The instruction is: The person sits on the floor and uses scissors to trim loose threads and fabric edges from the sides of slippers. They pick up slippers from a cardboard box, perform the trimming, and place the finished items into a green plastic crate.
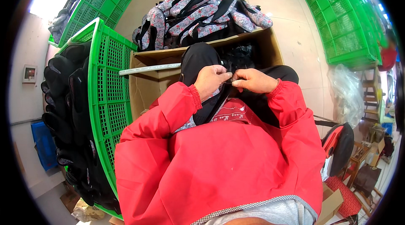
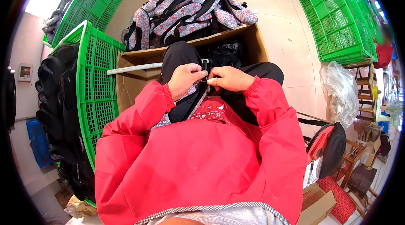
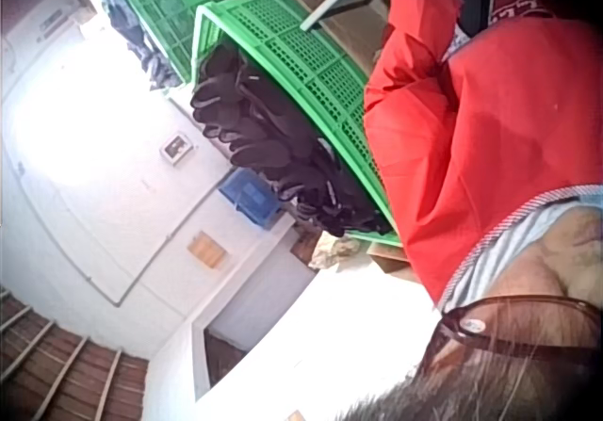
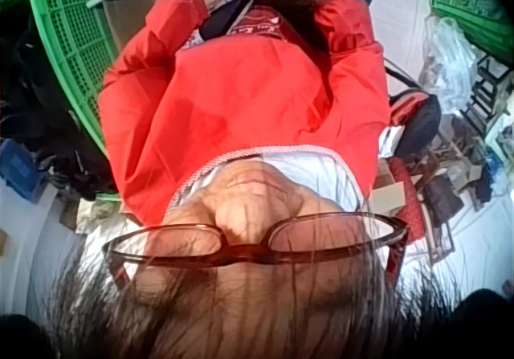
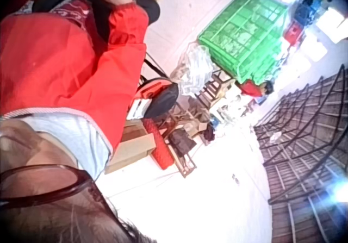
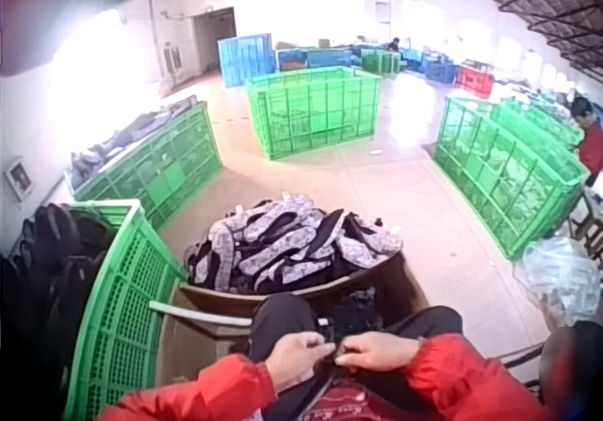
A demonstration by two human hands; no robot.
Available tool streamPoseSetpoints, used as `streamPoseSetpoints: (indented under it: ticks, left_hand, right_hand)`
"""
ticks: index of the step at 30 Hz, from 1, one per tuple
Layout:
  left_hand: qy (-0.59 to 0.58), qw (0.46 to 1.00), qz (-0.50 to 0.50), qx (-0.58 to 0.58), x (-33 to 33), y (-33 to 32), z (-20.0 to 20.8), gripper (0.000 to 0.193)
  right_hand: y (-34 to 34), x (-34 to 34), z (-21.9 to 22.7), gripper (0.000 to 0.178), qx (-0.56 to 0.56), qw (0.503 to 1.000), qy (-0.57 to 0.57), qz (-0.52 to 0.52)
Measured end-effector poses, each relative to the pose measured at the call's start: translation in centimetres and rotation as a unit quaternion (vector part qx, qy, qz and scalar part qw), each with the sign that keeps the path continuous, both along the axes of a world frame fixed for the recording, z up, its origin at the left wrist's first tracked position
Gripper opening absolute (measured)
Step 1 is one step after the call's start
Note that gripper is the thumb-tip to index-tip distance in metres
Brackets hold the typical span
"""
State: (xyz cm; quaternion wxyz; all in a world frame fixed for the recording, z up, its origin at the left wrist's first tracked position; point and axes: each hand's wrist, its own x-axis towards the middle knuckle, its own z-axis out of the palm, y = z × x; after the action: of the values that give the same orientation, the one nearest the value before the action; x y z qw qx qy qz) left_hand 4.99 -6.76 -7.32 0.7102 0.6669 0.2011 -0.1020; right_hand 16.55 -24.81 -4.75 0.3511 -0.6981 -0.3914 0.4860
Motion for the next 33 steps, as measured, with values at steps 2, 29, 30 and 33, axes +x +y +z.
streamPoseSetpoints:
  ticks: [2, 29, 30, 33]
  left_hand:
    - [-0.002, 1.000, 0.004, -0.002, -0.1, -0.1, 0.1, 0.013]
    - [-0.014, 0.997, -0.068, 0.029, -0.4, 1.9, 4.7, 0.014]
    - [-0.025, 0.996, -0.078, 0.025, -0.5, 2.2, 5.7, 0.014]
    - [-0.107, 0.970, -0.153, 0.156, -0.9, 3.3, 8.4, 0.009]
  right_hand:
    - [0.0, 0.0, 0.0, 0.019, -0.003, 1.000, 0.002, -0.001]
    - [-2.8, 0.5, -0.9, 0.026, 0.128, 0.978, 0.045, -0.157]
    - [-2.0, 0.5, -0.4, 0.021, 0.155, 0.971, -0.025, -0.182]
    - [-0.8, 0.3, 1.2, 0.026, 0.104, 0.951, 0.106, -0.270]
